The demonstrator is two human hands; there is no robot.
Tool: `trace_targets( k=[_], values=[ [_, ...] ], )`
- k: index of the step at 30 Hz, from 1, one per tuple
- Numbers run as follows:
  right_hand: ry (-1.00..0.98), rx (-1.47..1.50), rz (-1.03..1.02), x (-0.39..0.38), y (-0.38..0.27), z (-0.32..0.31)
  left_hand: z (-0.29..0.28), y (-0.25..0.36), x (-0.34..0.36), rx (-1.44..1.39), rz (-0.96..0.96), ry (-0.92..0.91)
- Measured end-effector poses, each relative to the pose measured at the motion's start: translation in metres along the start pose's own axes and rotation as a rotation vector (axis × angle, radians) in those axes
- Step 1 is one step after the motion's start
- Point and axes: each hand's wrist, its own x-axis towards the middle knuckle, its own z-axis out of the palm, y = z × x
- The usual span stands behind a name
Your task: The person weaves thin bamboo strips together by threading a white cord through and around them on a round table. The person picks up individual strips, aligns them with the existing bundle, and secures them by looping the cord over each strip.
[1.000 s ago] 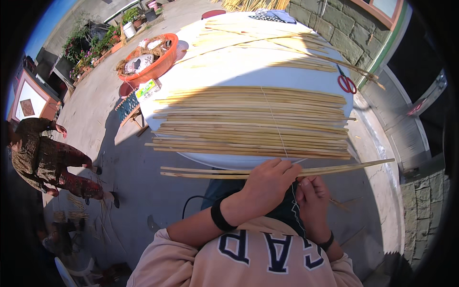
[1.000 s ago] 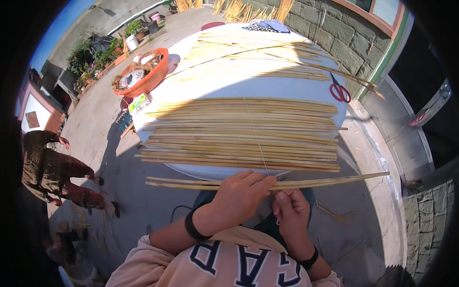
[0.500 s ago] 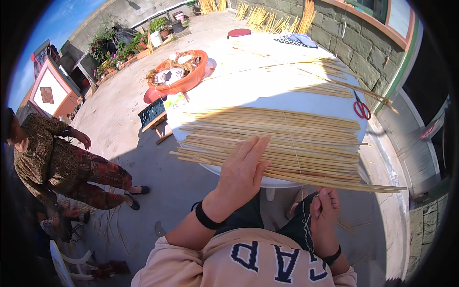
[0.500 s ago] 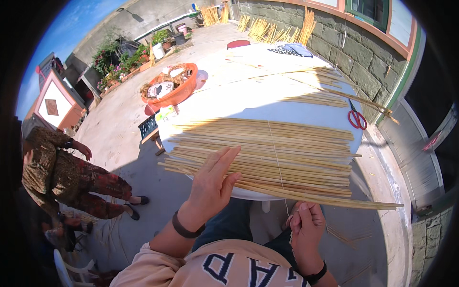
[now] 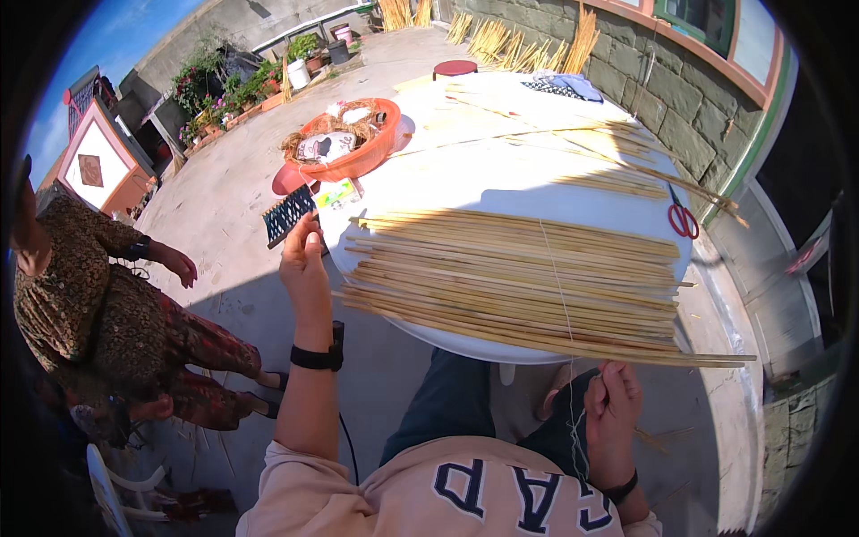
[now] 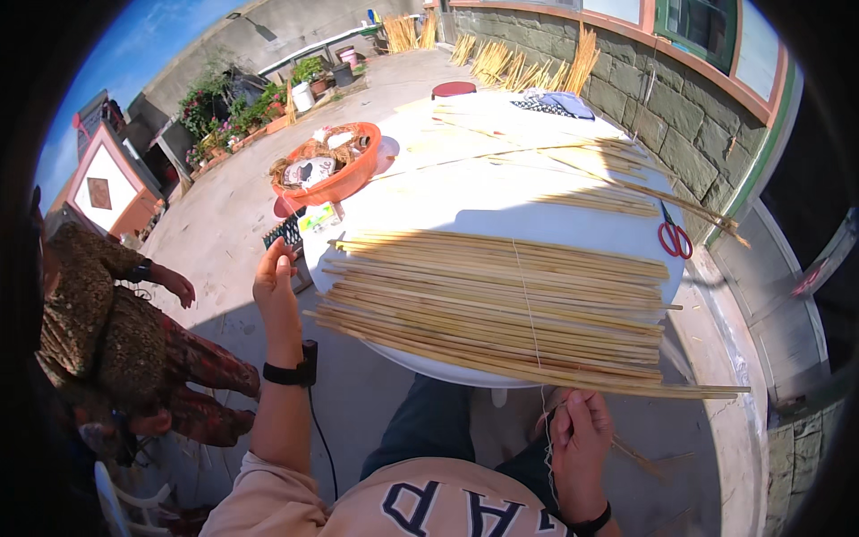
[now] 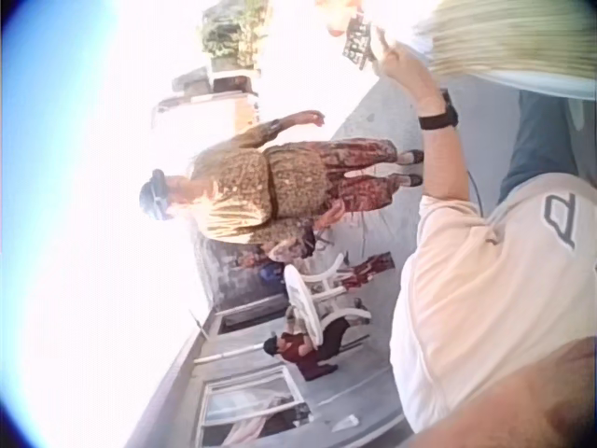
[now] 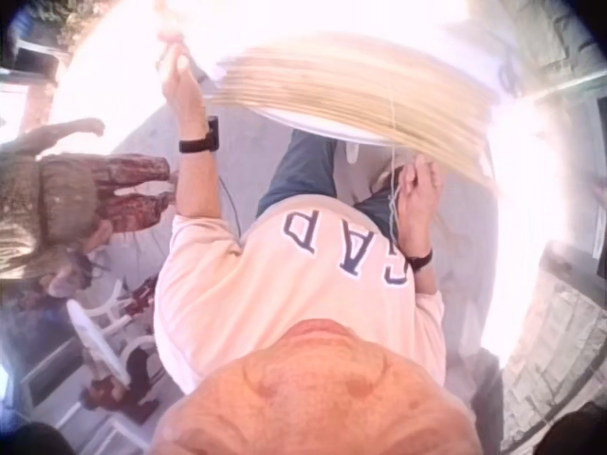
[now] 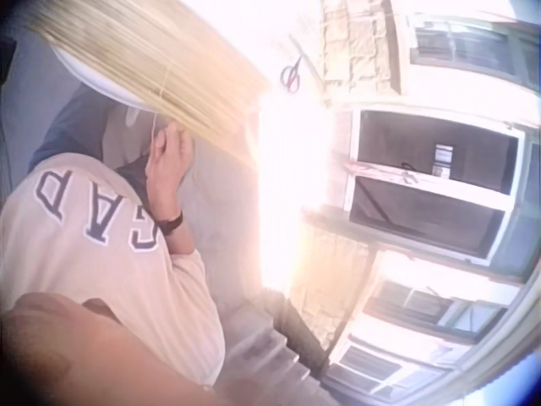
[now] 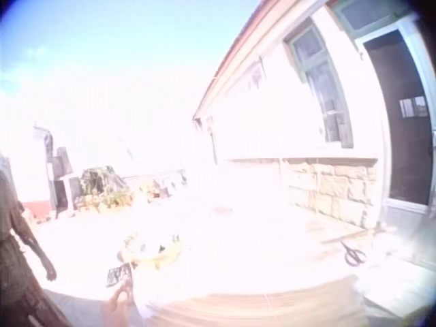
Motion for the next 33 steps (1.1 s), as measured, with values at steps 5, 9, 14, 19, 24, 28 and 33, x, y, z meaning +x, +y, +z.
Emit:
trace_targets(
  k=[5,9,14,19,24,28,33],
  values=[
    [-0.043,-0.003,0.068,0.001,0.005,-0.004,-0.010,0.037,-0.077,0.052,-0.041,0.180],
    [-0.072,-0.007,0.089,0.008,0.010,-0.011,-0.018,0.029,-0.103,0.087,-0.128,0.204],
    [-0.038,0.008,0.053,0.011,0.016,-0.016,-0.022,0.023,-0.120,-0.035,-0.372,0.205],
    [-0.069,-0.028,0.088,0.007,0.013,-0.013,-0.013,0.016,-0.120,-0.265,-0.657,0.167],
    [-0.113,0.016,0.166,0.008,0.026,-0.013,-0.011,0.017,-0.119,-0.398,-0.645,0.120],
    [-0.160,0.017,0.257,0.006,0.036,-0.002,-0.028,0.016,-0.113,-0.383,-0.614,0.125],
    [-0.169,0.025,0.271,0.007,0.045,-0.006,-0.025,0.004,-0.109,-0.377,-0.558,0.082]
  ],
)
